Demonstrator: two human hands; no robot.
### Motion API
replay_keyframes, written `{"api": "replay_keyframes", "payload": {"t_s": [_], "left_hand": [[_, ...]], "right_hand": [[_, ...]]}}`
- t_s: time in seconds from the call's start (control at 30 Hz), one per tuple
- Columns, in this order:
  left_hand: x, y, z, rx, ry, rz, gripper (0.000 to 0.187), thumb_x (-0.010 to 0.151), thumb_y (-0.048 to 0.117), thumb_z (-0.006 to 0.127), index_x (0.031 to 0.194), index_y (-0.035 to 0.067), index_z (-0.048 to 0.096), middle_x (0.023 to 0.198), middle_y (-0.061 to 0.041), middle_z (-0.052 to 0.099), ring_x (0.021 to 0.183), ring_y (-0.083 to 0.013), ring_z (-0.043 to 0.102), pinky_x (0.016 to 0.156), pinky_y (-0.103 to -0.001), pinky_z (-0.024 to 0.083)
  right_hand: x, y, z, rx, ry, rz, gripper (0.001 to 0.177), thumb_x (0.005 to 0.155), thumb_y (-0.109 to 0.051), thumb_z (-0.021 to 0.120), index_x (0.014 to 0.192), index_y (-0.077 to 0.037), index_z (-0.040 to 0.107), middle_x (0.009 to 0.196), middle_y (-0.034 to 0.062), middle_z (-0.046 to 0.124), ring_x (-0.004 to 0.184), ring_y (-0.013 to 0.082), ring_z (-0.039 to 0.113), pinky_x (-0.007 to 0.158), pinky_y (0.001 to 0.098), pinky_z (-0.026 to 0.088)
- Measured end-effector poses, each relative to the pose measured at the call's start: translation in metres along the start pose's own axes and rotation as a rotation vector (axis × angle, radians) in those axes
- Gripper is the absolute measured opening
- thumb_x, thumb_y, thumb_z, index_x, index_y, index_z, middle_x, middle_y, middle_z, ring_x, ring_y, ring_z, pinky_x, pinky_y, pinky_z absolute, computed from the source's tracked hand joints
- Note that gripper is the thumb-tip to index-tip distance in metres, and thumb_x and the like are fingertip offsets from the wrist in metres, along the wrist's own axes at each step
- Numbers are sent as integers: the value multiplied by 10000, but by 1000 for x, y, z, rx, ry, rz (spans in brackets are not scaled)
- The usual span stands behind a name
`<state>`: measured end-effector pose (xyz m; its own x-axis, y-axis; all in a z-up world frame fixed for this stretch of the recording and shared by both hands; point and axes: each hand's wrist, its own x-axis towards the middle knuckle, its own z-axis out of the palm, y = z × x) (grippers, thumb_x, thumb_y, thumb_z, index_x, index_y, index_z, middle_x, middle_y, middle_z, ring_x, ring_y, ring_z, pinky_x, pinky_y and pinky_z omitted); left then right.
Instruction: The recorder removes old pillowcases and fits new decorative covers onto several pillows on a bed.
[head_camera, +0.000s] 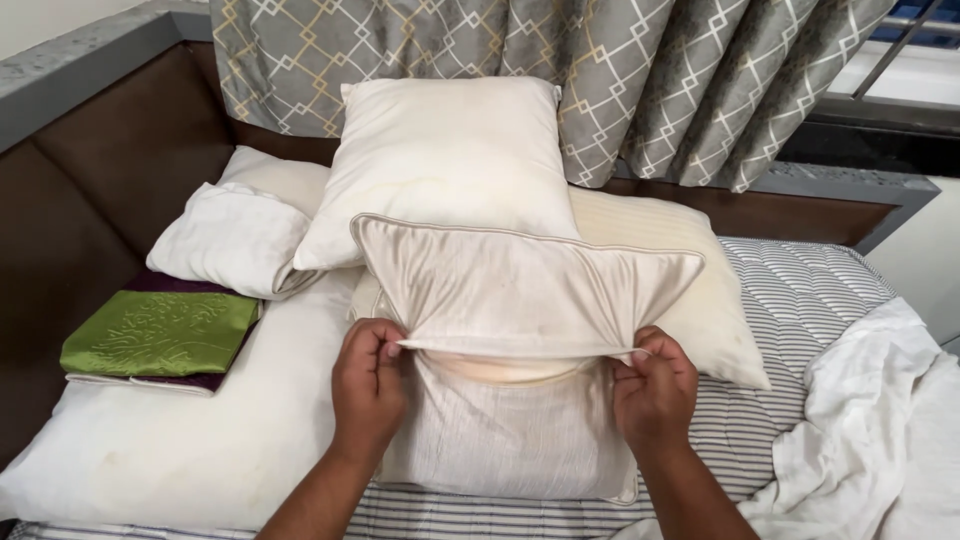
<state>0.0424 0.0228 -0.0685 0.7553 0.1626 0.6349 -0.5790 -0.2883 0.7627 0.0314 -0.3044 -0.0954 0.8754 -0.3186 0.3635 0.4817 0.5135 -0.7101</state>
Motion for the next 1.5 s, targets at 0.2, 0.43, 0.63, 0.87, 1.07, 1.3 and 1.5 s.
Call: {"api": "replay_keyframes", "payload": {"t_s": [0.2,0.43,0.63,0.87,1.07,1.3,1.5], "left_hand": [[3,2,-13,108,-260,188,281,851,143,757,1019,24,566,1077,-107,587,926,-225,596,796,-341,526],[6,-4,-16,522,-364,368,282,679,-31,699,926,90,638,990,-61,627,984,-303,627,795,-397,554],[18,1,-32,534,-347,320,282,663,-25,709,906,115,684,997,-44,657,974,-274,649,797,-385,564],[22,-19,-41,224,-92,-8,160,854,97,676,1010,71,657,1060,-32,641,703,-164,597,639,-314,512],[34,-22,-37,-86,-172,-793,338,992,362,662,1092,41,629,780,-38,589,534,-130,497,498,-295,430],[31,-28,-37,-171,-204,-925,198,950,208,698,886,25,658,670,-39,622,516,-128,564,503,-295,518],[29,-25,-27,-271,-48,-782,266,994,158,670,792,-12,636,637,-100,616,502,-169,549,490,-322,485]], "right_hand": [[5,6,-45,-120,-104,-109,109,897,108,529,884,14,581,1029,74,561,895,145,533,809,293,479],[1,-13,-36,-921,-180,-446,106,891,44,690,860,9,594,916,51,619,787,98,568,712,233,489],[13,-23,-36,-952,-398,-264,133,774,59,766,760,11,642,895,76,638,634,94,532,570,226,452],[27,-33,-49,-447,238,-68,159,1048,-119,646,974,22,636,934,146,678,681,144,574,601,280,479],[28,-39,-5,-554,282,430,393,1023,-363,553,1334,-131,617,1039,-22,710,685,110,564,602,294,491],[32,-30,-34,-509,6,591,377,999,-273,590,1330,-94,617,1057,6,714,797,97,627,716,297,551],[37,-19,-52,-711,186,339,236,984,-127,671,1144,43,704,974,103,734,783,157,664,725,333,581]]}}
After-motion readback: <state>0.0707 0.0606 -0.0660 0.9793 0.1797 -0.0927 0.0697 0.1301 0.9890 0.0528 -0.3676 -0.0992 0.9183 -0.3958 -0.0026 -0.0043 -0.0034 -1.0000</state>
